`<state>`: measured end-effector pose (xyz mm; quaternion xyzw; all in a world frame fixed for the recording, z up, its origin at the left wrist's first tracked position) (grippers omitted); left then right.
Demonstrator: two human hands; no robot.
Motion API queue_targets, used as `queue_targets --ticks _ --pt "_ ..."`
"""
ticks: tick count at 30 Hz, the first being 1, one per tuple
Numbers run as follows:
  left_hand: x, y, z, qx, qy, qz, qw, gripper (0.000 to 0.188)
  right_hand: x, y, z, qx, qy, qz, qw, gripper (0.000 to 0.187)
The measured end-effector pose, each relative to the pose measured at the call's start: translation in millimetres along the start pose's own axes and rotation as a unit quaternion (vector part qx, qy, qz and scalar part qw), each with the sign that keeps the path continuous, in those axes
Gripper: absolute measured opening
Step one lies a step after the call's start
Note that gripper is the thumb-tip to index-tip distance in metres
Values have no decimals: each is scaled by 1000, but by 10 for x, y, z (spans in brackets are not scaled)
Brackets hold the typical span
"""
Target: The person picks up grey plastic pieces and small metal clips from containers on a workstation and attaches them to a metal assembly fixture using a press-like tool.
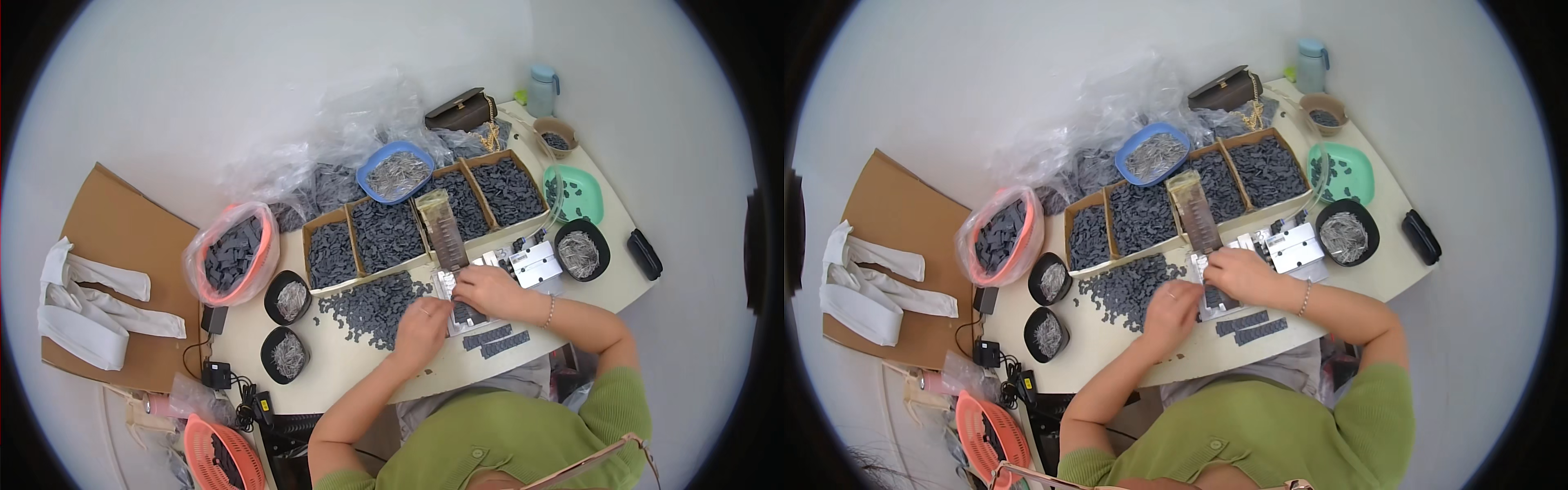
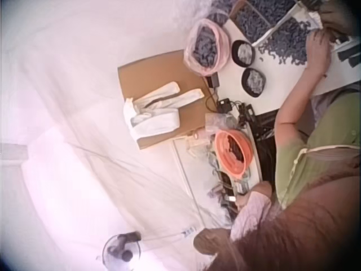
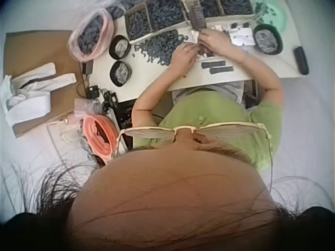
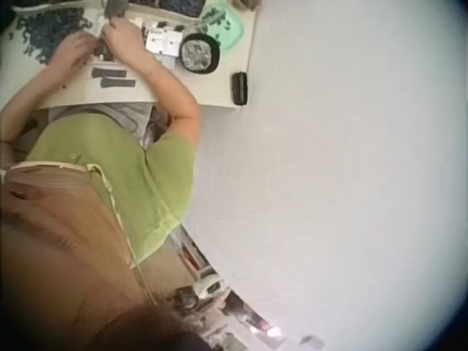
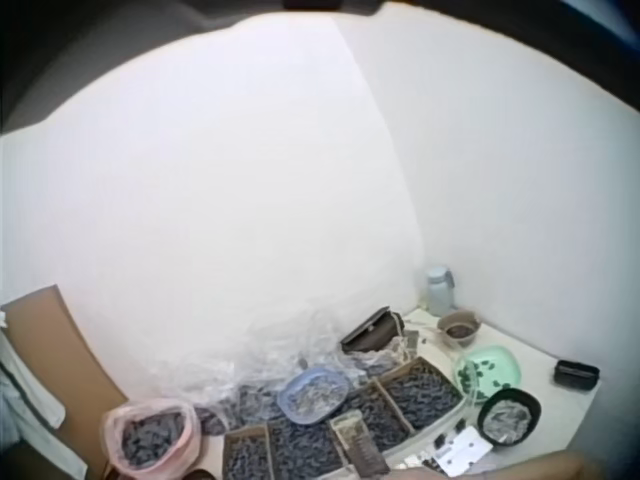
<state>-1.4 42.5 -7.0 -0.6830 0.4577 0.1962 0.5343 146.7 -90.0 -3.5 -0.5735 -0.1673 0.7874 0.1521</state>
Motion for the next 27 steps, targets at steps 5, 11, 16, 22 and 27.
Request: queue_targets --ticks 5,11,16,22,27 --pt "-128 -169 309 -113 -91 9 989 19 -123 76 240 -44 77 -1 996 29" --pt "-91 -234 483 -123 -50 11 991 11 -74 -21 224 -40 67 5 997 29" --pt "-194 -262 511 -205 98 -13 974 12 128 -292 322 -69 -10 49 996 17" --pt "-266 -180 495 -256 159 26 953 12 290 -334 204 -27 -49 41 998 13" --pt "-141 -251 236 -208 129 18 969 10 -45 -173 -27 49 -6 -1 999 11"
Point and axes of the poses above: each hand's wrist, its own y-axis away from the middle knuckle, its own x-axis out of the palm, z = x × y, the point moved 1 cm from there along -y, towards the middle knuckle, and after that the axes turned 2 degrees about -x, right-handed, at the moved point
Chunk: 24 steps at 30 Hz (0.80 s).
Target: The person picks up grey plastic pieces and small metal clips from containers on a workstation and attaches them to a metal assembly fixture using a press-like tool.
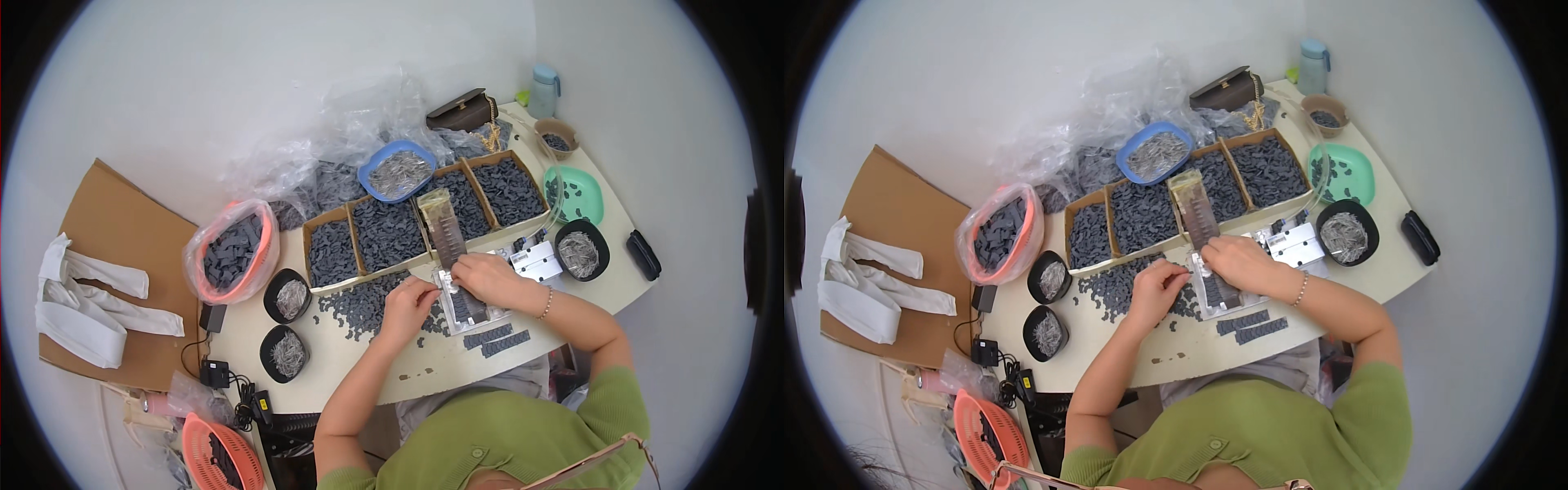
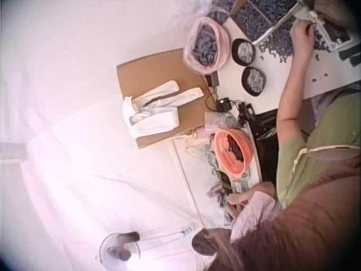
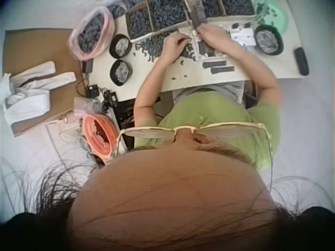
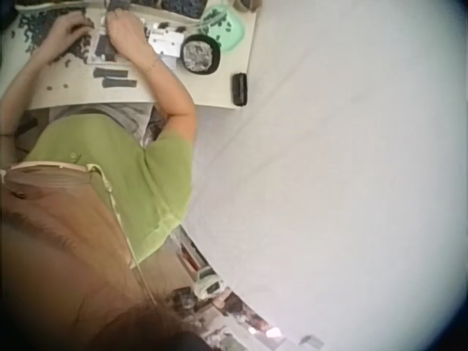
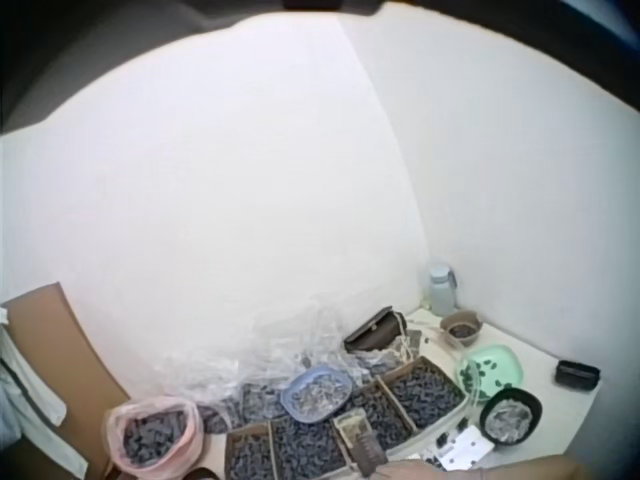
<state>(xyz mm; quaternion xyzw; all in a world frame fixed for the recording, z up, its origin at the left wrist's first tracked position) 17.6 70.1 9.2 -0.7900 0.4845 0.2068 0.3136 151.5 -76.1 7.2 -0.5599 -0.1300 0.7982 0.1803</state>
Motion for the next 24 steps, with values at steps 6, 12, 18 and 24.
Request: queue_targets --ticks 6,12,18,24 --pt "165 -72 -5 42 -20 -38 998 9 34 190 87 -93 77 -3 993 20" --pt "322 -20 -3 143 -110 -61 982 12 -195 336 63 -60 20 -4 998 24" --pt "302 137 -175 166 -275 -19 947 26 -996 600 -469 131 59 -114 983 20" --pt "116 162 -89 103 -210 53 971 23 -1404 1062 -1531 354 95 -96 925 21"
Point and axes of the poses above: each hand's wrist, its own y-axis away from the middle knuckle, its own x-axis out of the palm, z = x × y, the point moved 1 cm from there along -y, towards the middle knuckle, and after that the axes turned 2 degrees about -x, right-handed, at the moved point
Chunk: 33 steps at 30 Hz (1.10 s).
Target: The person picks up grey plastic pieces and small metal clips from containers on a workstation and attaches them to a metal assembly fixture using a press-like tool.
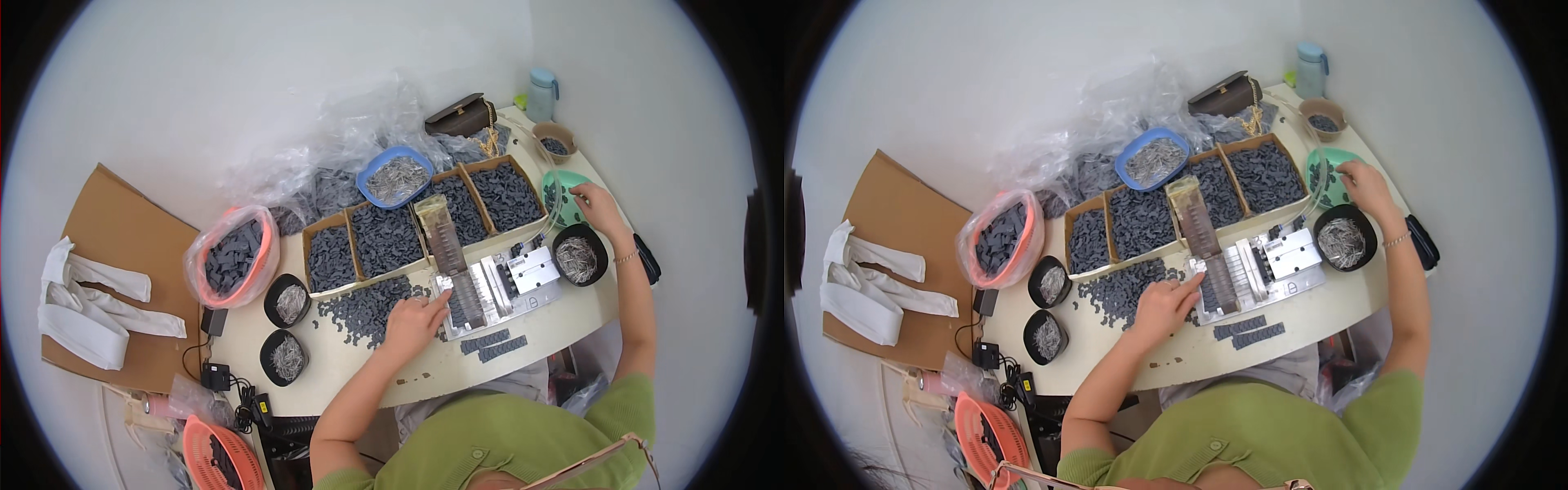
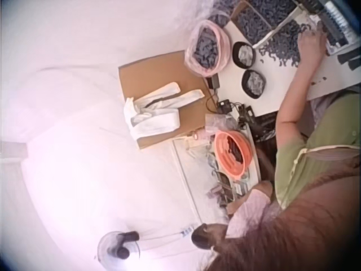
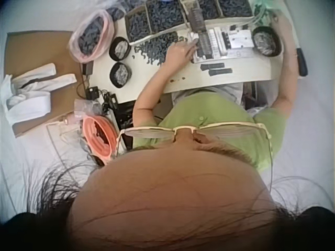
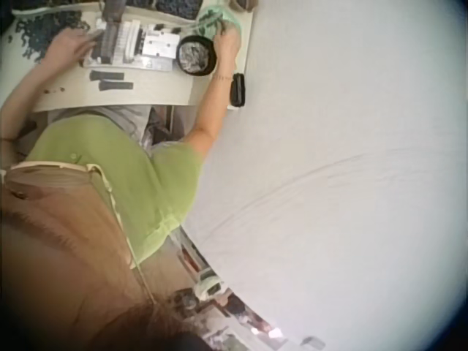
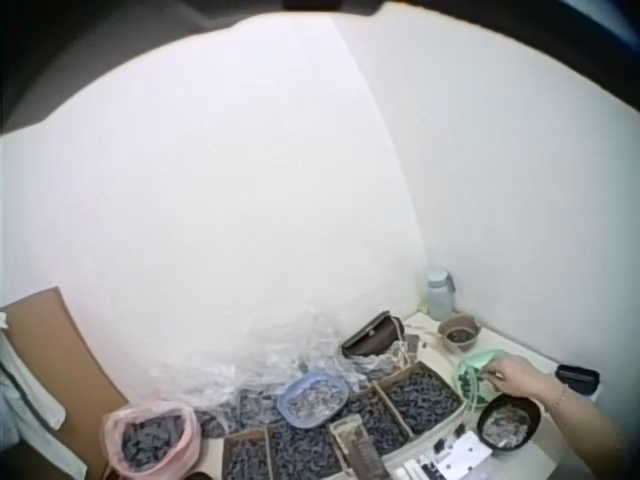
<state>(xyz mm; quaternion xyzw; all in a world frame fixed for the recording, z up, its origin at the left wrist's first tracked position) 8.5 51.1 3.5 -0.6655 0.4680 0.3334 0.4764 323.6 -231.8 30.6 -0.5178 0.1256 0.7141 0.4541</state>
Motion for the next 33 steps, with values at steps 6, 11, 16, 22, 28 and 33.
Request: queue_targets --ticks 6,11,16,22,28,33 --pt "-56 -63 472 -42 21 -144 988 13 195 -204 -356 11 68 111 991 21" --pt "84 -202 404 15 -73 -67 995 11 292 -277 -423 30 23 126 991 15" --pt "86 -242 399 10 -69 -53 996 3 192 -272 -493 12 27 -11 1000 11" --pt "-62 -273 256 -24 102 -116 988 7 -31 -442 -420 46 -15 -115 992 14" --pt "-11 -212 289 -116 272 -31 955 15 -38 -513 -459 -73 114 -124 983 19" --pt "-63 -227 150 -119 227 -31 966 10 248 -335 -460 0 138 96 986 14"
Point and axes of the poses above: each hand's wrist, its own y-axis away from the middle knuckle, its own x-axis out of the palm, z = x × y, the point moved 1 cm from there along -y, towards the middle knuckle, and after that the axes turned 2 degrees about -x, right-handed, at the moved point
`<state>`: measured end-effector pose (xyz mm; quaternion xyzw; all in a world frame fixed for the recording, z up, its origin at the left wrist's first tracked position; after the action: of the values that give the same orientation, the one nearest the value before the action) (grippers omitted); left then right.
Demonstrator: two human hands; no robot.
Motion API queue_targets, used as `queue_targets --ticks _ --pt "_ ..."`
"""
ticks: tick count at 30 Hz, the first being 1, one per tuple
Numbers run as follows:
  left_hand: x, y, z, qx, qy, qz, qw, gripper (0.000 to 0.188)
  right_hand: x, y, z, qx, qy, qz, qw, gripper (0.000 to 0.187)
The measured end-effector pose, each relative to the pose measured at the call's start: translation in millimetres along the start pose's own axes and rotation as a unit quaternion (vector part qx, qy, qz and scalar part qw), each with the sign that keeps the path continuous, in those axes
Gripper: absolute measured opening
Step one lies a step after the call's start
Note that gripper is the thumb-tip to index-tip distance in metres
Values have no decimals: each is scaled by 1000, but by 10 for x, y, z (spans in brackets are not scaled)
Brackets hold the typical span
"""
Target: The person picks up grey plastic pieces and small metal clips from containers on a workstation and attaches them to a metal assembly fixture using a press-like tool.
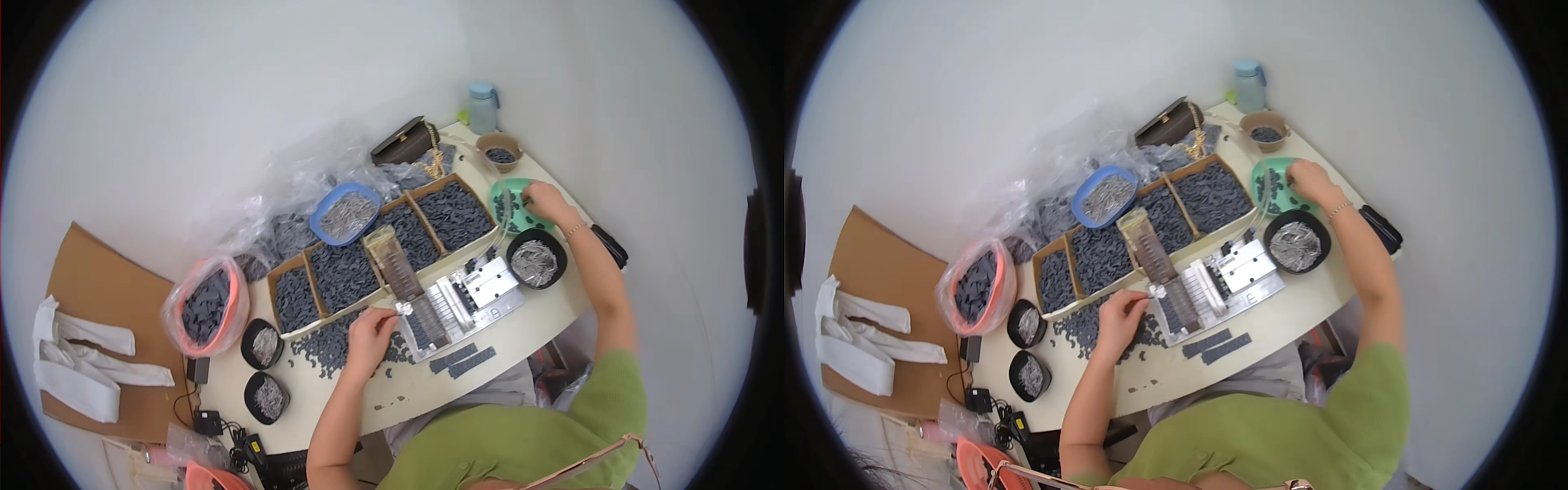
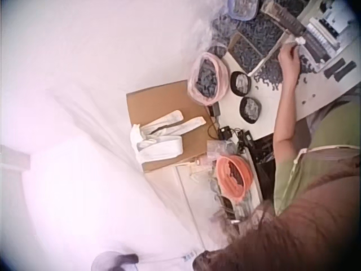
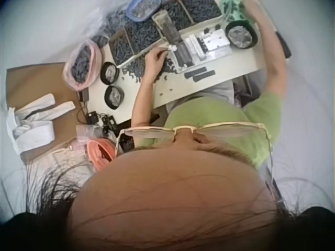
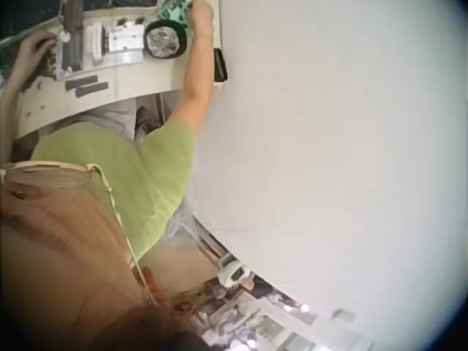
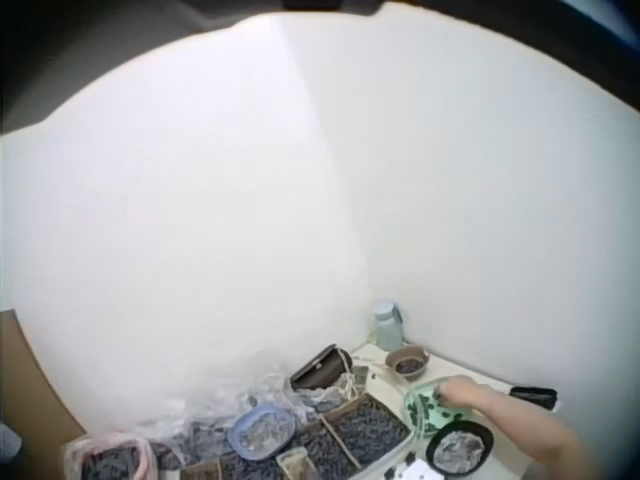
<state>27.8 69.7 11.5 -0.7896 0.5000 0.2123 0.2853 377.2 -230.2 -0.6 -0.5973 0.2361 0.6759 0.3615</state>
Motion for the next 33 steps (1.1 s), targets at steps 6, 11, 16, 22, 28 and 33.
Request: queue_targets --ticks 6,11,16,22,28,33 --pt "259 -24 -37 147 -120 -71 979 8 56 45 77 4 -30 -124 992 11" --pt "328 81 -71 169 -212 -49 961 18 -326 303 875 -26 -250 -144 957 13" --pt "235 193 -151 160 -280 -25 946 28 -44 650 2018 -290 -222 -52 929 12" --pt "-98 320 -99 134 -219 -38 966 26 365 757 2570 -416 -74 -121 898 9" --pt "-843 815 53 29 -241 -190 951 22 348 849 2561 -431 -82 -155 885 15" --pt "-1440 1153 458 -85 -292 -290 907 21 402 845 2535 -439 -113 -173 874 18"
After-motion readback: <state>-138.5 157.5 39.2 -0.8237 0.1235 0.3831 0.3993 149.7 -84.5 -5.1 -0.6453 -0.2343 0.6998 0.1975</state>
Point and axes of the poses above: each hand's wrist, its own y-axis away from the middle knuckle, its own x-axis out of the palm, z = x × y, the point moved 1 cm from there along -y, towards the middle knuckle, and after that the axes turned 2 degrees about -x, right-handed, at the moved point
